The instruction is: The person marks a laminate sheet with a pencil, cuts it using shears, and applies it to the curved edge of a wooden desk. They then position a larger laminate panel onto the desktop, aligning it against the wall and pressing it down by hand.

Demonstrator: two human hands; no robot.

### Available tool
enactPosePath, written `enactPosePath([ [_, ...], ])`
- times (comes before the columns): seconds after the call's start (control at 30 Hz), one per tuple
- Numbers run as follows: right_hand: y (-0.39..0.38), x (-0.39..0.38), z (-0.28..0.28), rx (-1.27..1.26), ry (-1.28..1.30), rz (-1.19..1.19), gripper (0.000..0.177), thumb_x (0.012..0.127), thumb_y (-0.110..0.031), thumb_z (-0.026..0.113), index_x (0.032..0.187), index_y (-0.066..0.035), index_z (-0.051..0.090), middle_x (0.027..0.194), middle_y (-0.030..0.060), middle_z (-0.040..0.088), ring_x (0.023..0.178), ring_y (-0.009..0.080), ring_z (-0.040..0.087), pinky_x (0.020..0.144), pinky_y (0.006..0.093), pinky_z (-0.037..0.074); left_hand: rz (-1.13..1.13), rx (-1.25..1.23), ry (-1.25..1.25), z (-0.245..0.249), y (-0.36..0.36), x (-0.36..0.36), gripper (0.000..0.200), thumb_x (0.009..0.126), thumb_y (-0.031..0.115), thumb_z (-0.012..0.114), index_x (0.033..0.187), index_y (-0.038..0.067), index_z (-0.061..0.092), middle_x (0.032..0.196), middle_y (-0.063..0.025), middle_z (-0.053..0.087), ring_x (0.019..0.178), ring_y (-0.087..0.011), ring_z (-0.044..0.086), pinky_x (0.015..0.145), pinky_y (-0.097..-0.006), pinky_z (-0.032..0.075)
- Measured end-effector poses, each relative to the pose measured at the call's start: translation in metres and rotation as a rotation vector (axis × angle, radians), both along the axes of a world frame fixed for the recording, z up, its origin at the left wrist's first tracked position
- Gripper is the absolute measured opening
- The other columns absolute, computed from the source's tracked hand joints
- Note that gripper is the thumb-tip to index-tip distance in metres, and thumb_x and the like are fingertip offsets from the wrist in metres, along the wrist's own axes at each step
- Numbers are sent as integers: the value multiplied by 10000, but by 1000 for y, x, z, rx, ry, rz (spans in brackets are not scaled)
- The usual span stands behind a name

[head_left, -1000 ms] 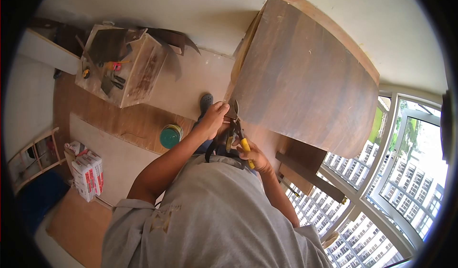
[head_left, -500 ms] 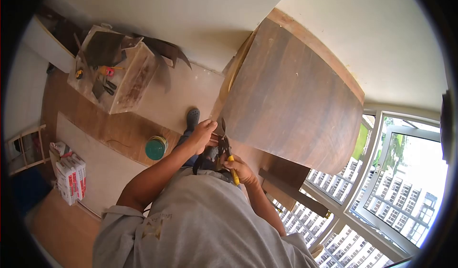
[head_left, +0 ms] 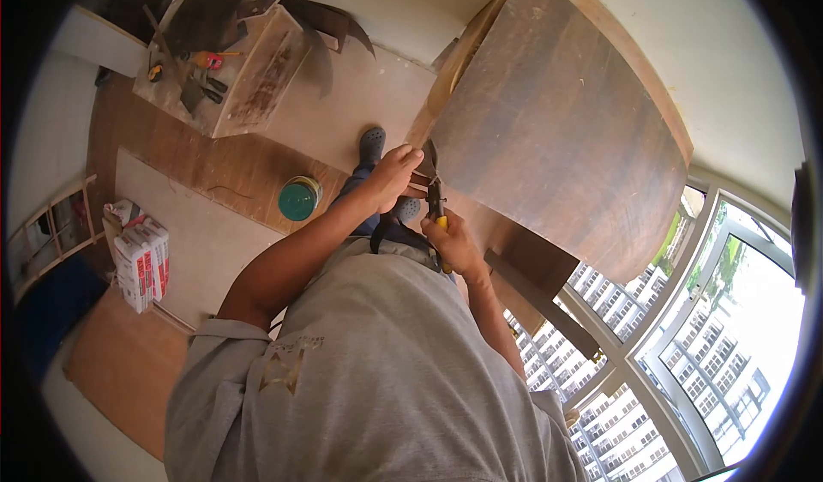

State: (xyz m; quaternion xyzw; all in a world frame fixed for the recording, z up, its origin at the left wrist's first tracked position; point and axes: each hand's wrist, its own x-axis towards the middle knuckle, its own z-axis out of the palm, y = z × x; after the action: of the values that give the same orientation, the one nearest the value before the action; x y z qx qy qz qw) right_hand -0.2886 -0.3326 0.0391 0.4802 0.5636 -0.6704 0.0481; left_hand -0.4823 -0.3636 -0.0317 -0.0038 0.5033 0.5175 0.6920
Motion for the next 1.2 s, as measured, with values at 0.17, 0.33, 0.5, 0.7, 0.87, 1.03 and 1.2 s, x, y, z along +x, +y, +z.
enactPosePath([
  [0.17,-5,-7,1,150,-244,38,345,922,-281,725,891,58,668,714,140,637,641,175,573,604,379,482,-25,-26,20,-2,2,0,198,1112,261,495,1056,77,541,971,-85,662,866,-240,734,764,-421,651],
  [0.33,-11,-3,-15,334,-261,38,347,875,-302,722,928,41,715,693,198,649,625,241,625,628,422,499,-3,-11,-8,-2,2,0,196,1112,253,497,1035,78,539,965,-70,653,861,-228,732,764,-413,656],
  [0.5,-13,-8,-4,315,-287,64,361,890,-292,733,971,58,707,796,251,696,718,351,687,675,455,519,-7,2,18,-5,2,0,204,1114,254,497,1026,76,543,975,-58,648,872,-204,724,762,-406,657],
  [0.7,-6,-9,9,186,-132,51,385,930,-271,682,1131,55,723,817,124,691,757,193,646,746,359,521,-34,28,34,-10,0,-3,192,1119,218,481,1051,62,569,981,-55,650,906,-175,706,777,-389,652],
  [0.87,3,-4,7,-12,19,25,322,941,-217,667,1126,41,719,875,36,658,810,124,598,766,310,501,-109,40,-5,-8,-2,-7,221,1118,198,477,1135,11,595,1059,-66,667,928,-169,701,813,-377,643],
  [1.03,5,-6,8,2,-12,20,231,931,-212,679,963,17,676,845,20,644,790,117,584,736,303,486,-103,62,42,-10,0,-6,223,1112,233,489,1100,30,581,1027,-74,670,891,-193,713,776,-357,634],
  [1.2,4,-13,18,60,-177,-25,258,904,-247,712,946,5,675,767,22,621,715,126,569,675,318,475,-89,39,12,-11,-1,-6,216,1109,232,492,1096,38,585,1044,-74,678,900,-190,720,785,-364,626],
])
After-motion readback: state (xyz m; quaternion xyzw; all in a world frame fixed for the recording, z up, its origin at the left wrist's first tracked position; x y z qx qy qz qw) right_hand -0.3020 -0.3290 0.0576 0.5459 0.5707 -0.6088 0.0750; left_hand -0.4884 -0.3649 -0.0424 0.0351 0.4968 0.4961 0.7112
